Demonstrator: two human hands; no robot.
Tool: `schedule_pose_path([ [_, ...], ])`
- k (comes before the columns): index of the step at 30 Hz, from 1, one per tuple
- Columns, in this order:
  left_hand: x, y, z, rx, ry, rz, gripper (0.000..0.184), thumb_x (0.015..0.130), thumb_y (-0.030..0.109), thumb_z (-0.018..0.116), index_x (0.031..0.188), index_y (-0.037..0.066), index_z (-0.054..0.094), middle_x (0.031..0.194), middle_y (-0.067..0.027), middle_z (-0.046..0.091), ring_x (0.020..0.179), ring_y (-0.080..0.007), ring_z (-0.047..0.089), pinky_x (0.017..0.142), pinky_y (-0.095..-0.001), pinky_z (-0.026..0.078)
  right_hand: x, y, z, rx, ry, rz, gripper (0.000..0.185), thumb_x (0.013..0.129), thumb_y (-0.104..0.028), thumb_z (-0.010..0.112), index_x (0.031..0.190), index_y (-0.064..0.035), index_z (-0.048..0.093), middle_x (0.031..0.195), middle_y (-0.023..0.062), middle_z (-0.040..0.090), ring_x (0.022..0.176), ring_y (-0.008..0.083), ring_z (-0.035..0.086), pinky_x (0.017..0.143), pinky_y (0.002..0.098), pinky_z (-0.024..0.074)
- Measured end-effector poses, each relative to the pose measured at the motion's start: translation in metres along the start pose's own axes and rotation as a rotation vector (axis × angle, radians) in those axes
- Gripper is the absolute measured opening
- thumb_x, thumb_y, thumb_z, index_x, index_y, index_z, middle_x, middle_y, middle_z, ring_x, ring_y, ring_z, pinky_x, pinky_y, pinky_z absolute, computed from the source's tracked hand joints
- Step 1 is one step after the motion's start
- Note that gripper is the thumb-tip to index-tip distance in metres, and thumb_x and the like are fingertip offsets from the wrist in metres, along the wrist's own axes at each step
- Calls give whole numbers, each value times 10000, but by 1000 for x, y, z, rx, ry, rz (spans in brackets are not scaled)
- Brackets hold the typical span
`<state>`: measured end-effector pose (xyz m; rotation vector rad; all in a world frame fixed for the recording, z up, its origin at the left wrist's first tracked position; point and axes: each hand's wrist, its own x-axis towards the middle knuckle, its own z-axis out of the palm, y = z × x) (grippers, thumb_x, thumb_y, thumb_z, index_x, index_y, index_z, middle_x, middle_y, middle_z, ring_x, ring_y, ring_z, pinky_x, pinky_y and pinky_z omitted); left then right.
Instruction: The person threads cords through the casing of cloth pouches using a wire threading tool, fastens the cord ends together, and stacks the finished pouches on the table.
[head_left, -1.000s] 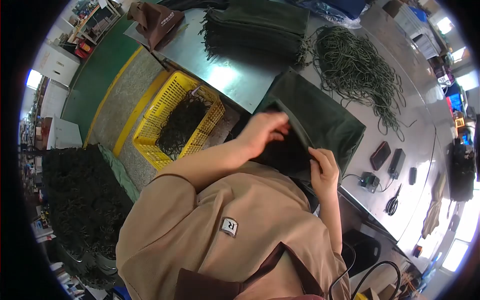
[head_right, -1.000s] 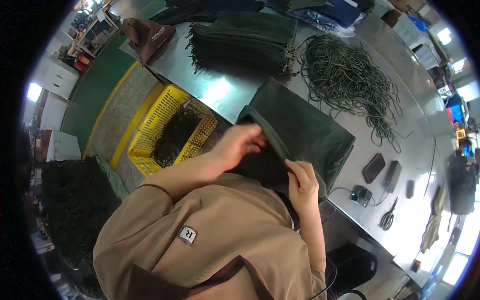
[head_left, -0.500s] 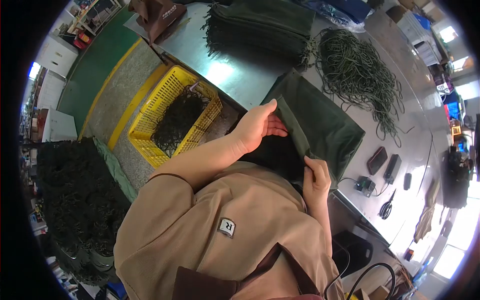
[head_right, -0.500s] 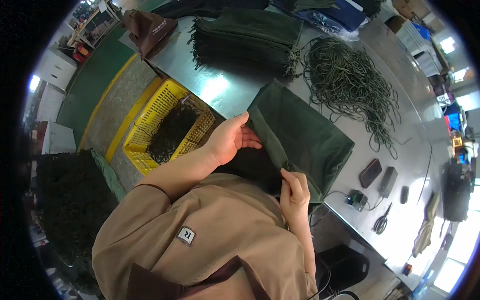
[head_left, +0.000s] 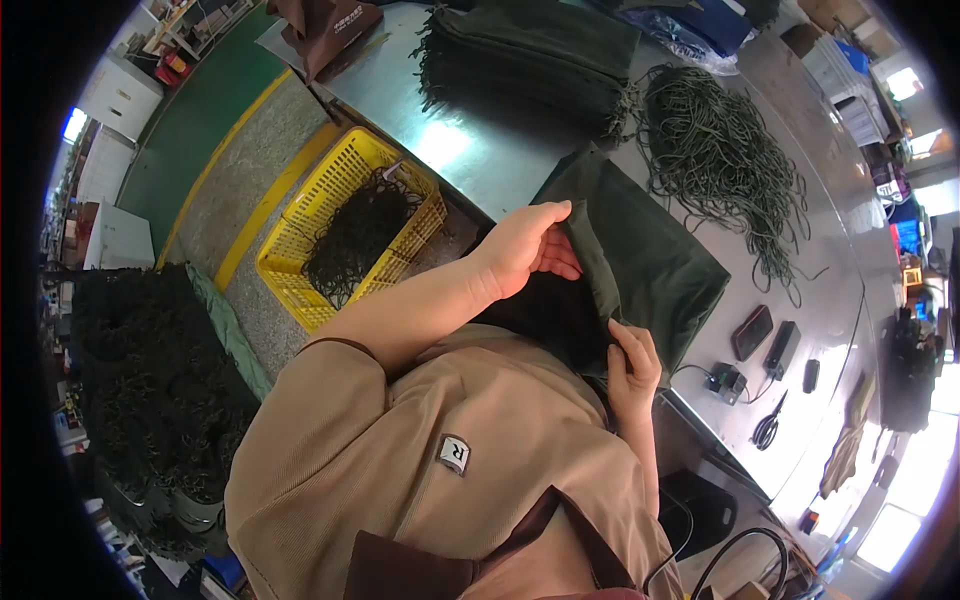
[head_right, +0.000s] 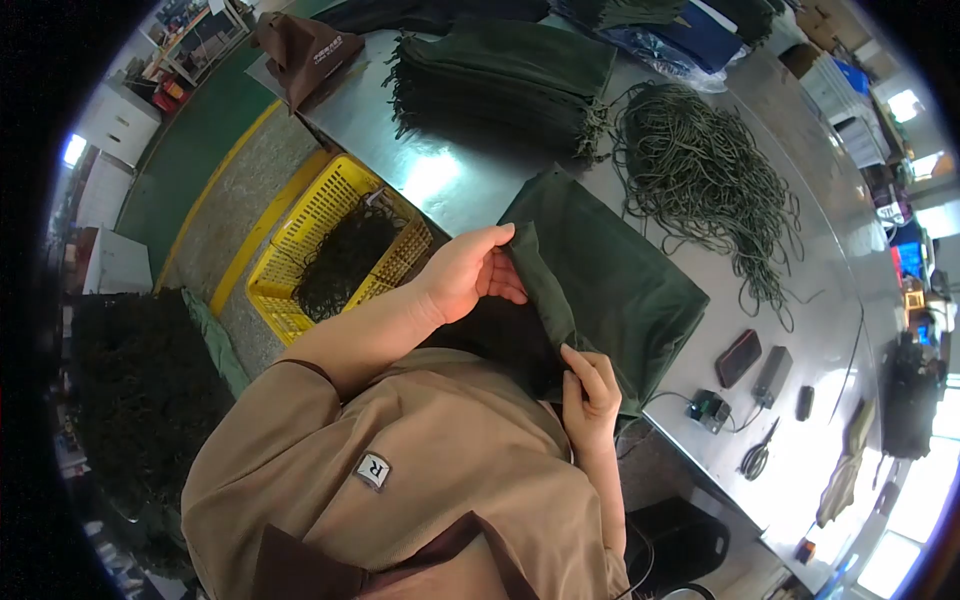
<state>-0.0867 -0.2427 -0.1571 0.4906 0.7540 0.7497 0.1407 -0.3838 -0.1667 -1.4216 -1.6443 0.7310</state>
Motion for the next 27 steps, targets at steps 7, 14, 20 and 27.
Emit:
schedule_pose_path([
  [7,48,-42,46,-200,59,177,360,1026,396,504,916,74,620,890,-6,629,819,-131,570,728,-300,452,39,8,57,621,175,369,220,930,29,621,1148,15,647,1005,72,655,766,124,659,652,219,509],
  [14,74,27,80,526,90,649,465,1018,332,564,704,-8,524,649,14,476,652,-72,428,579,-298,390,132,-29,-7,206,328,237,298,953,-90,655,1225,31,646,871,59,662,756,98,633,657,214,503],
  [20,112,82,125,1117,-198,828,500,997,359,592,706,-48,573,597,-153,539,550,-201,487,552,-381,416,212,-25,-53,798,633,-17,196,962,-144,658,1093,1,680,809,-10,603,681,48,488,607,213,398],
  [27,138,192,135,1724,-495,652,514,971,439,556,850,-42,690,787,-215,682,702,-320,647,729,-388,508,178,-2,-221,1096,1148,-572,231,1032,-258,563,994,-41,633,745,-9,486,631,54,422,522,212,301],
])
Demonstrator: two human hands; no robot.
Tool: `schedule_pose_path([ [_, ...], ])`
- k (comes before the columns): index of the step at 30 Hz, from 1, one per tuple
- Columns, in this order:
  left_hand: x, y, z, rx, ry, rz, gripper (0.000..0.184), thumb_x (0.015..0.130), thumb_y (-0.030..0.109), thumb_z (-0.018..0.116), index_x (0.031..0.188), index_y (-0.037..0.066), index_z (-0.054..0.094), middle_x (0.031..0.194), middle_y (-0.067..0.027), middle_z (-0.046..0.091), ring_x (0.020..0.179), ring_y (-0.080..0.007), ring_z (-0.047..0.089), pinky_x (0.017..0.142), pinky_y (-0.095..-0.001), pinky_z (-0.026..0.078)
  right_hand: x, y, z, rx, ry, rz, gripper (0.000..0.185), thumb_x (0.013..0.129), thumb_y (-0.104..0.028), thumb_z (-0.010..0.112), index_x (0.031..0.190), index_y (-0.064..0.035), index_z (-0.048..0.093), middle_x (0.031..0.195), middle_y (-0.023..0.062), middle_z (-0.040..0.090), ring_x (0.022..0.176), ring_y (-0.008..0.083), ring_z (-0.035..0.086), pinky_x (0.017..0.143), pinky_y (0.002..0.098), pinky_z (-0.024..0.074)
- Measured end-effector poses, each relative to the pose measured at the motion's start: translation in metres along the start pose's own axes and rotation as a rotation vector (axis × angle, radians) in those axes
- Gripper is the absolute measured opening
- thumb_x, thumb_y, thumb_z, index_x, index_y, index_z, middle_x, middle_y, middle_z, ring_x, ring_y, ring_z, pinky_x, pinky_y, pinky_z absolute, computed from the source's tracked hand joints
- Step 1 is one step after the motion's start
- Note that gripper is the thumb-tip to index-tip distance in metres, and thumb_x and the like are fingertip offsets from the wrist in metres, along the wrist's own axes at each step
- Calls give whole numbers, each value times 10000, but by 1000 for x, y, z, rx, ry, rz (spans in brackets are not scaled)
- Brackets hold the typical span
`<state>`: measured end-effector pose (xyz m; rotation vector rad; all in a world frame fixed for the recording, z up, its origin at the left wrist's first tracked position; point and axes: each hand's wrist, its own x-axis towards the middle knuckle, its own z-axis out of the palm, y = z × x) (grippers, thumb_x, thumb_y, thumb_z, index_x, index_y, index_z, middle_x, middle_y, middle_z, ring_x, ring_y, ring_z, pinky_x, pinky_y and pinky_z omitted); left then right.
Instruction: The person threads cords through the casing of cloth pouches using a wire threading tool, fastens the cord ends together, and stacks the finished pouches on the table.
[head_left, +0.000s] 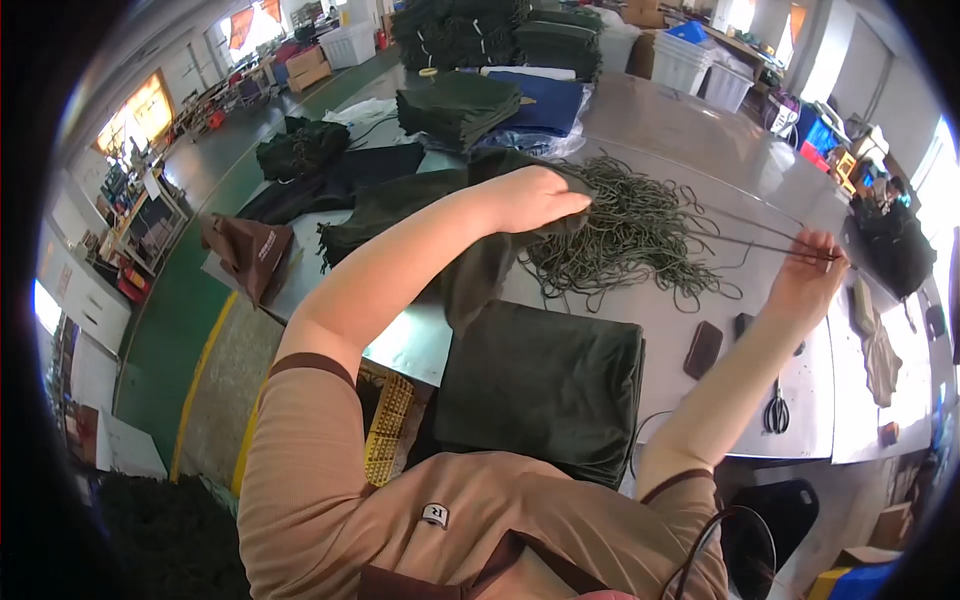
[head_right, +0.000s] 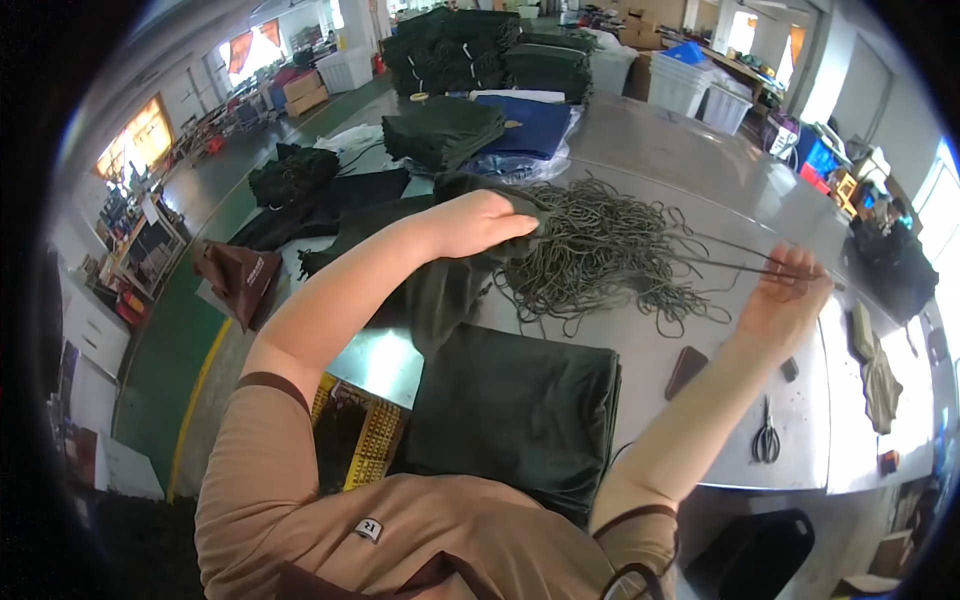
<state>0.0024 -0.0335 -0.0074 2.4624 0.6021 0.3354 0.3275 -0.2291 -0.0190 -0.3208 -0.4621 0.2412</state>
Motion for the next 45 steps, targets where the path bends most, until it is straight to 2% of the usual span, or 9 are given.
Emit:
schedule_pose_path([
  [6,-62,-12,95,-930,301,-566,107,856,81,741,932,14,708,870,-31,702,734,-115,613,664,-277,483,-128,-22,16,-1064,-521,427,238,1015,-162,546,1184,-16,626,688,-41,508,564,23,387,514,202,293],
  [12,-123,21,144,-408,379,-322,156,896,71,708,1044,24,697,974,-10,694,795,-81,602,677,-249,478,-214,14,-5,-806,-719,849,59,981,-35,553,1033,-19,577,731,3,594,579,23,449,525,183,335],
  [14,-124,38,142,-1024,273,-271,175,917,28,670,1091,15,676,1034,-1,683,847,-62,601,738,-229,487,-222,14,3,-765,-634,983,51,983,-38,561,1027,-25,582,726,11,598,539,25,433,486,181,316],
  [19,-127,38,145,-1105,243,-246,189,932,-19,626,1115,5,665,1034,8,682,905,-47,602,809,-219,496,-244,13,-7,-789,-536,994,55,987,-44,565,1030,-21,590,725,22,604,511,23,414,458,181,297],
  [30,-127,57,162,-197,475,58,96,852,-32,667,909,6,601,826,-94,612,703,-183,608,631,-290,474,-247,-1,-27,-800,-505,949,70,1000,-58,554,1040,-16,593,722,30,604,502,25,408,450,182,291],
  [35,-136,69,177,-305,491,-45,95,846,-30,662,911,-9,596,824,-123,628,683,-240,613,630,-324,484,-255,5,-50,6,-207,1402,43,991,-69,586,1017,-40,605,716,35,626,509,52,450,463,189,323],
  [36,-138,70,180,-414,466,-149,97,846,-25,663,920,-14,599,822,-125,638,691,-242,621,635,-328,488,-259,4,-51,4,-215,1408,43,991,-69,586,1017,-40,605,716,35,626,509,52,450,463,189,323],
  [38,-141,68,187,-441,423,-187,99,873,-40,642,965,-8,627,849,-85,660,751,-174,630,687,-290,504,-270,1,-46,-1153,-697,414,44,975,-52,601,972,-15,625,782,29,661,554,85,549,498,228,409],
  [45,-141,72,196,-713,127,-292,74,941,39,647,986,-18,661,855,-31,689,798,-82,623,746,-244,510,-258,-20,-43,-728,-330,1059,31,967,-45,594,963,-21,575,716,30,655,560,37,513,496,200,394],
])
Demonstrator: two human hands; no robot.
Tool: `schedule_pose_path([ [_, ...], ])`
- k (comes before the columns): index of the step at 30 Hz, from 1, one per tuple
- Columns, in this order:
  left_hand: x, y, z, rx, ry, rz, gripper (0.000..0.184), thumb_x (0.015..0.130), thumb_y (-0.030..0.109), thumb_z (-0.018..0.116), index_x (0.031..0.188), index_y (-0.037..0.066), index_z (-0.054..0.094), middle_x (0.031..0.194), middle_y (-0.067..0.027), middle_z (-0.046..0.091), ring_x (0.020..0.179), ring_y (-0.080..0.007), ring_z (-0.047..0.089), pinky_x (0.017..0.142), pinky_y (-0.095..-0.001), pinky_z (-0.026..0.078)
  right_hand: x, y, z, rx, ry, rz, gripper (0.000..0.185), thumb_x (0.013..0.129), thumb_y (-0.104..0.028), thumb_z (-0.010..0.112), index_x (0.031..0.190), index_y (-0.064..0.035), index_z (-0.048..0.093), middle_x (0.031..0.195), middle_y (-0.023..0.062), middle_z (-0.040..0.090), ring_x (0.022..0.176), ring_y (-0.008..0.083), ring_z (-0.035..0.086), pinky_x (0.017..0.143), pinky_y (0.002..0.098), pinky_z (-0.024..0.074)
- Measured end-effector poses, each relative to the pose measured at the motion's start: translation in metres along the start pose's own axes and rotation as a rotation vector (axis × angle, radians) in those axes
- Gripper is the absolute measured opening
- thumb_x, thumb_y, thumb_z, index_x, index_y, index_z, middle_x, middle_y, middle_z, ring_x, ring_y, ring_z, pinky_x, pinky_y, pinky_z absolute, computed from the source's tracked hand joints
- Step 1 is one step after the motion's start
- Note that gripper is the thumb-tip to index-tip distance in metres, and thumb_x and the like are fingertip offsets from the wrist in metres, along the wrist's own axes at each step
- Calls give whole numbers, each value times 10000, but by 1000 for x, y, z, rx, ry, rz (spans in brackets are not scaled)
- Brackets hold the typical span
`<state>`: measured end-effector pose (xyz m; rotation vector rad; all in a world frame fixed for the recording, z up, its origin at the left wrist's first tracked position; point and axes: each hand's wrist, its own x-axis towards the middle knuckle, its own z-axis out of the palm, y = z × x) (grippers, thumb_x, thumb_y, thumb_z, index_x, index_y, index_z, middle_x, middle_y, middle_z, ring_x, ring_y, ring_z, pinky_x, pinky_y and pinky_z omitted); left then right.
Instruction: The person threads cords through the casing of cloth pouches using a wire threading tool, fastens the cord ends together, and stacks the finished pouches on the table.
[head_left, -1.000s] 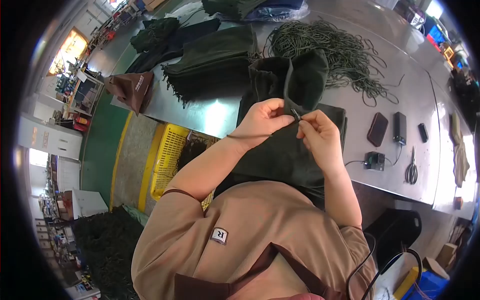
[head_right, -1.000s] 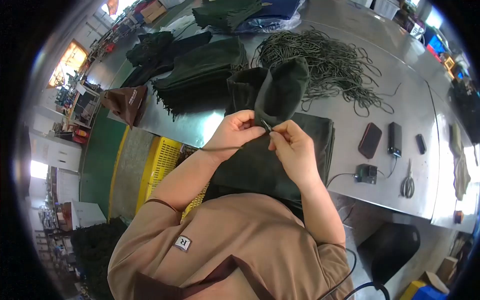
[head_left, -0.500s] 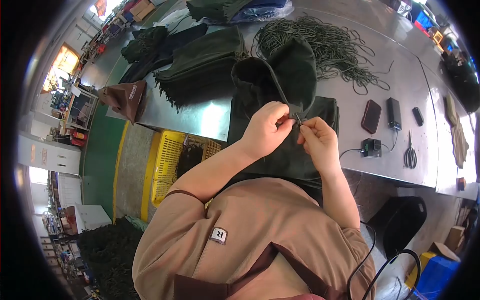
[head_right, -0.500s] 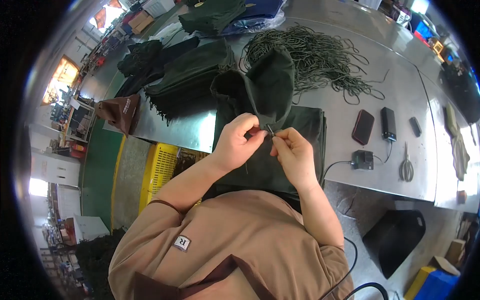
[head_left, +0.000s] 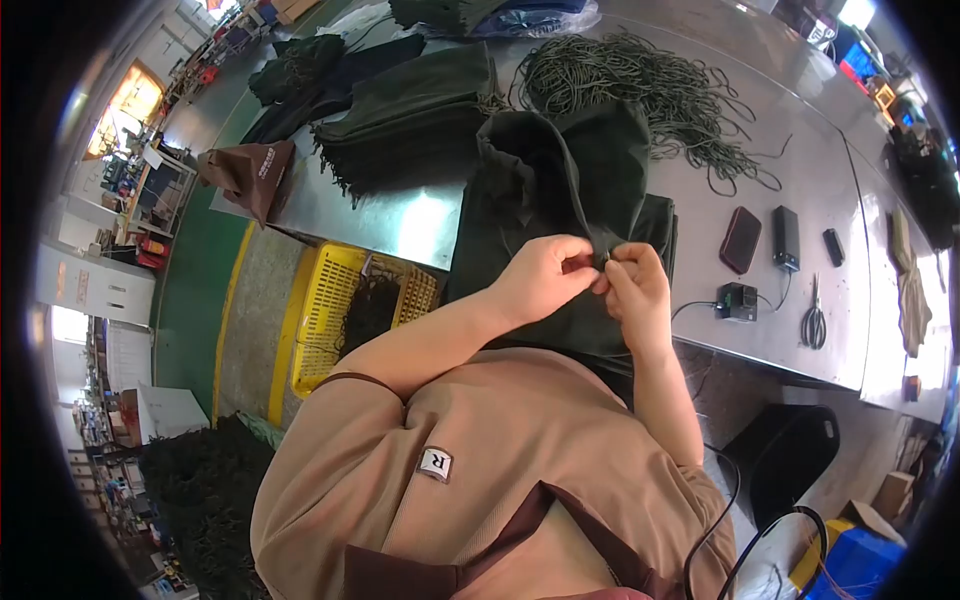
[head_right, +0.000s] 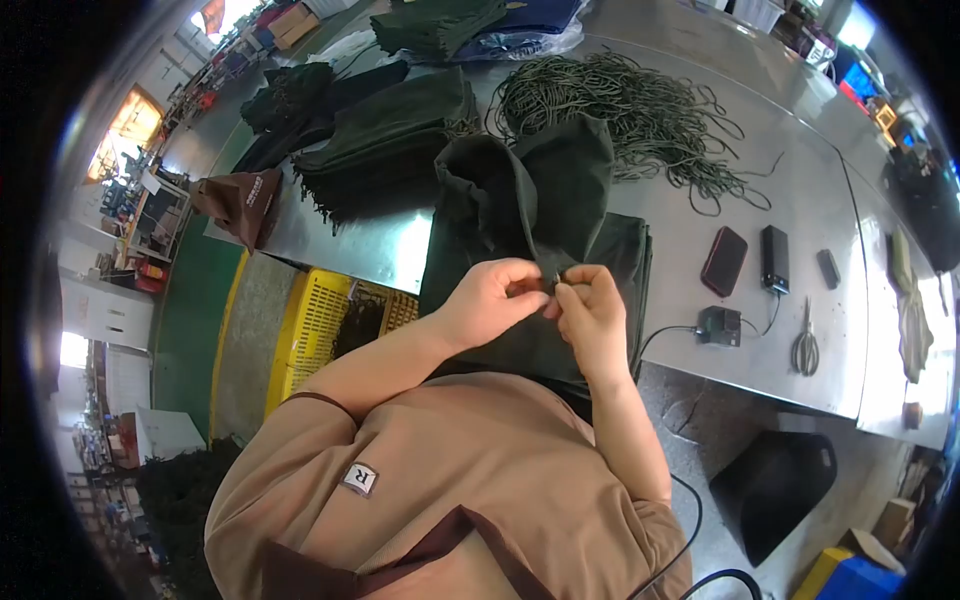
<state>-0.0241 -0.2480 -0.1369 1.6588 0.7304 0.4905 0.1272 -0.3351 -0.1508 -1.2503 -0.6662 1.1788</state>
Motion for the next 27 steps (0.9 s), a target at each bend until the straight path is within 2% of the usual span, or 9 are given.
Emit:
schedule_pose_path([
  [7,22,-4,11,-239,101,-119,243,996,220,639,882,8,679,811,-9,653,750,-73,601,651,-237,487,-9,8,-2,-285,92,-151,32,962,-33,604,983,-18,586,776,74,681,565,83,568,509,237,437],
  [9,28,-5,13,-249,110,-95,264,1010,240,613,887,18,687,814,-19,662,721,-87,599,629,-237,490,-9,7,-4,-729,203,-619,137,941,-16,612,1078,-20,608,878,113,679,628,191,626,588,286,500],
  [13,47,-21,3,-559,276,-110,280,1013,265,608,874,32,679,786,-27,663,659,-105,593,610,-252,501,-31,5,-38,-1251,310,-884,292,936,-15,616,1223,-60,638,973,150,674,736,330,676,662,345,540],
  [15,50,-22,-3,-593,302,-128,292,1006,285,622,864,33,669,784,-25,658,661,-105,592,608,-250,496,-60,20,-63,-1238,237,-511,369,891,-19,665,1255,-70,635,927,158,664,650,343,642,630,414,542],
  [17,49,-23,6,-610,307,-117,315,1001,295,627,842,26,664,774,-28,656,649,-104,589,604,-250,493,-73,31,-77,-1188,210,-622,343,921,-9,630,1261,-48,649,827,115,648,600,247,620,585,350,515],
  [20,34,-14,42,-421,313,-137,327,991,290,635,809,20,664,681,-31,629,607,-103,580,590,-255,473,-87,37,-71,-324,137,30,305,966,2,556,1248,-5,672,689,32,532,645,63,517,567,245,437],
  [23,10,-27,73,88,144,34,382,967,333,670,765,9,658,646,-53,617,567,-130,577,547,-290,472,-79,43,-62,-327,175,51,310,966,-12,563,1262,21,647,670,20,582,620,79,551,557,247,444],
  [24,3,-27,77,-60,106,-5,375,963,340,676,789,8,661,689,-49,634,606,-133,589,569,-294,479,-77,41,-64,-774,216,-305,289,947,-19,600,1227,18,660,753,72,605,640,143,608,575,277,482],
  [27,8,-25,52,-553,147,-359,251,947,274,689,880,33,676,807,-35,668,745,-118,595,664,-269,490,-79,15,-56,-1180,264,-572,284,919,-17,632,1200,5,669,904,136,622,716,253,663,618,347,529],
])
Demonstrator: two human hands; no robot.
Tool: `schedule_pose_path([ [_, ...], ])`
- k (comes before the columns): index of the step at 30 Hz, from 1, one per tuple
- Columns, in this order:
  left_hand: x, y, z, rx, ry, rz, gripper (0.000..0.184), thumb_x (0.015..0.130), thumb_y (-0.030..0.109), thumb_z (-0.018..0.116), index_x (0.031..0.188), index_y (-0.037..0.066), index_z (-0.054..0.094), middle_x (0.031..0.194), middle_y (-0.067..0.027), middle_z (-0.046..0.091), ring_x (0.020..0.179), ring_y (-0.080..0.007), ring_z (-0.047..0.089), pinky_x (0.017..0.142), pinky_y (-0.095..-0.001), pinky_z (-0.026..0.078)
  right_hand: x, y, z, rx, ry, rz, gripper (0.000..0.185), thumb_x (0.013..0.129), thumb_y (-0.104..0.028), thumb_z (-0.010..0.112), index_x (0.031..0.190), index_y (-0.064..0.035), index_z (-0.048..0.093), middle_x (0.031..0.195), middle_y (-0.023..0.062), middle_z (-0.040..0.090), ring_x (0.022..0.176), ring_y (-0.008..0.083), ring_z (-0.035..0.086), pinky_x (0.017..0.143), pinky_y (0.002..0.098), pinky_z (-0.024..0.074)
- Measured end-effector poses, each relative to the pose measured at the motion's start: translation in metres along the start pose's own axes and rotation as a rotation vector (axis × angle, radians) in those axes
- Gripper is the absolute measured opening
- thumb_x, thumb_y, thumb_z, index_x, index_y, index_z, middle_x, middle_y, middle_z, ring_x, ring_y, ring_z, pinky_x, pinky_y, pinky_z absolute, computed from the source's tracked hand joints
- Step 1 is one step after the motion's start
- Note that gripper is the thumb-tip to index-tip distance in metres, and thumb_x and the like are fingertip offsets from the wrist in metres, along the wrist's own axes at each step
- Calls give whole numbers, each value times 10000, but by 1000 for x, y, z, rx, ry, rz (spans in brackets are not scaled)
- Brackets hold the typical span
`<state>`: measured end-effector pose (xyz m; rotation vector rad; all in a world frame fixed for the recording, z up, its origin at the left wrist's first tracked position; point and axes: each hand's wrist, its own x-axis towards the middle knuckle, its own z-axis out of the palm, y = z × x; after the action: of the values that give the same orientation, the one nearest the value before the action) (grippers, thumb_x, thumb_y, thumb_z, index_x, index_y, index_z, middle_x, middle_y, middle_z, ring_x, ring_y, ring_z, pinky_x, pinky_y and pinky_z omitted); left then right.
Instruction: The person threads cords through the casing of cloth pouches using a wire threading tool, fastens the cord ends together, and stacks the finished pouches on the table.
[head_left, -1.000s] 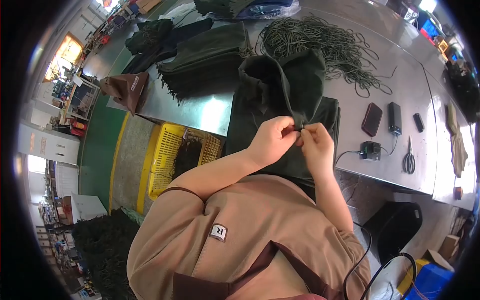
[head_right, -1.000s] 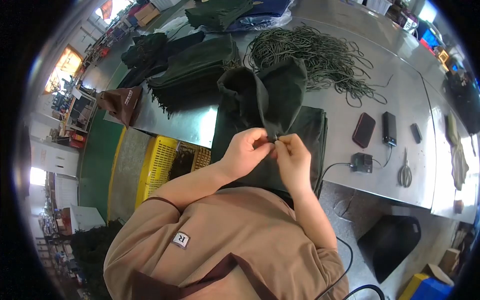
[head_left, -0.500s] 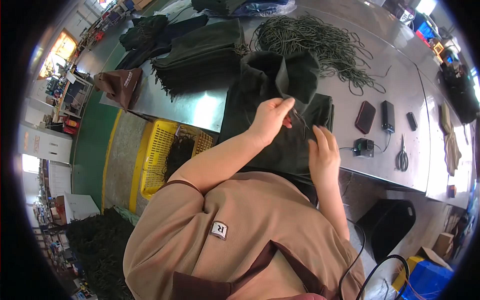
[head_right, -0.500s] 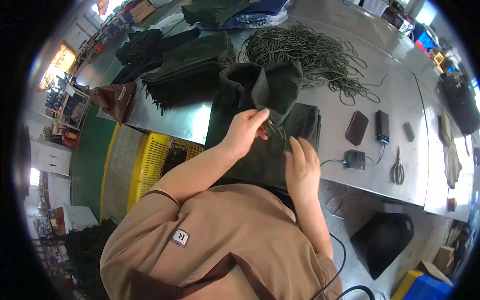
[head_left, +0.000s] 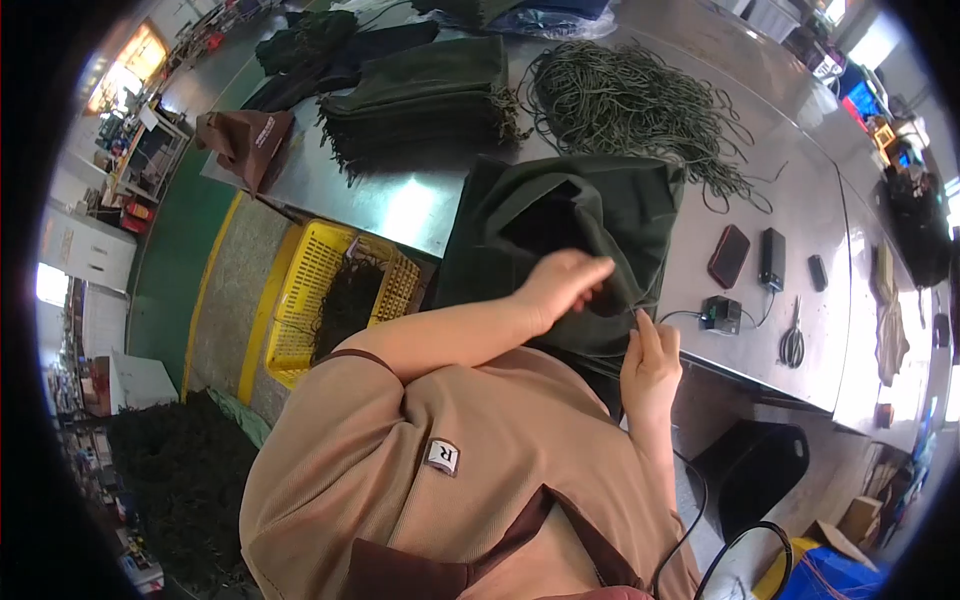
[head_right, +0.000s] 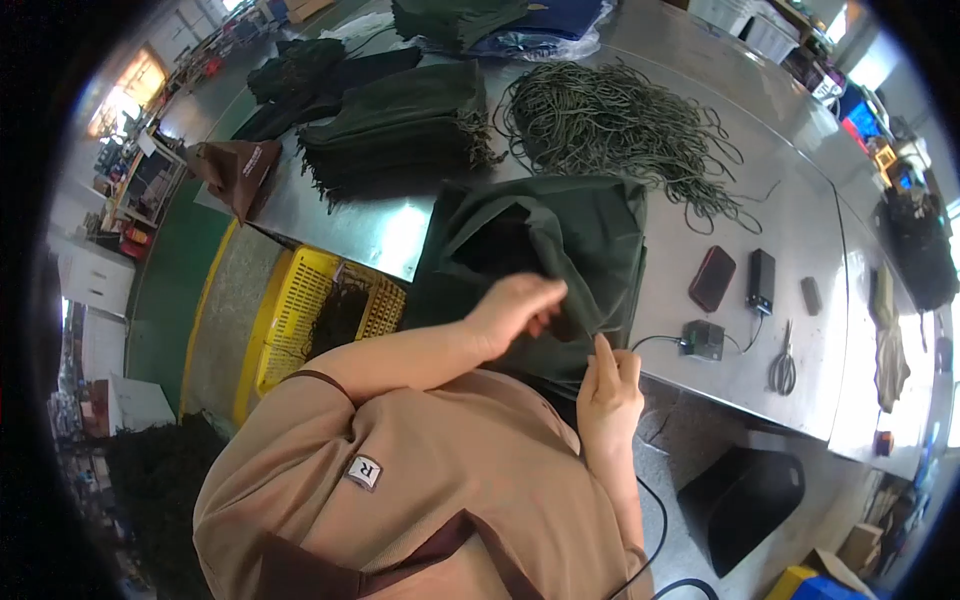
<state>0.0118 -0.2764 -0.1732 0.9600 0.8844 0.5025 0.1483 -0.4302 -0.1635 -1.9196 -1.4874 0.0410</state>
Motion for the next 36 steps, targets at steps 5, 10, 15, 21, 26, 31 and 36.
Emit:
schedule_pose_path([
  [5,-16,-2,3,-115,-82,71,129,914,137,658,948,14,646,844,-52,647,723,-118,577,689,-240,480,39,-28,-5,72,-87,-215,569,865,-18,661,1410,-72,508,1217,183,530,845,344,665,678,436,568],
  [10,-23,41,-41,-134,182,282,226,946,214,603,1023,4,631,860,-63,625,693,-104,537,648,-231,454,70,-28,7,101,-100,-346,438,843,10,663,1275,-60,635,1170,149,563,726,250,670,600,371,571],
  [15,-2,53,-47,-238,154,171,213,927,252,664,1006,55,655,861,-5,628,715,-87,547,641,-250,440,65,-37,8,112,-85,-437,402,836,18,662,1233,-37,636,1259,177,557,679,246,648,594,359,552],
  [21,-20,24,0,-211,-196,128,238,898,218,708,1061,46,691,1004,-46,685,890,-109,624,747,-254,484,70,-32,12,423,-193,-190,650,812,59,686,1425,-46,499,1293,161,567,921,207,658,687,283,522],
  [26,-23,29,-45,-273,146,125,243,913,281,689,999,55,723,969,-39,699,855,-118,629,687,-250,471,70,-22,10,302,-338,-398,610,820,109,641,1403,-46,554,1106,122,647,912,193,642,772,307,524],
  [31,-28,31,-23,-78,-99,295,271,929,56,648,1191,-12,653,1148,-66,692,1078,-154,635,956,-294,491,64,-46,39,584,-191,-81,464,893,112,559,1325,-44,632,978,117,644,857,209,623,817,283,496],
  [36,-39,62,-58,-28,-256,394,338,898,90,696,1207,-21,618,1130,-88,682,1070,-160,630,966,-311,494,70,-34,23,597,-188,-152,422,922,101,539,1304,-39,650,956,32,648,821,87,552,768,207,450],
])
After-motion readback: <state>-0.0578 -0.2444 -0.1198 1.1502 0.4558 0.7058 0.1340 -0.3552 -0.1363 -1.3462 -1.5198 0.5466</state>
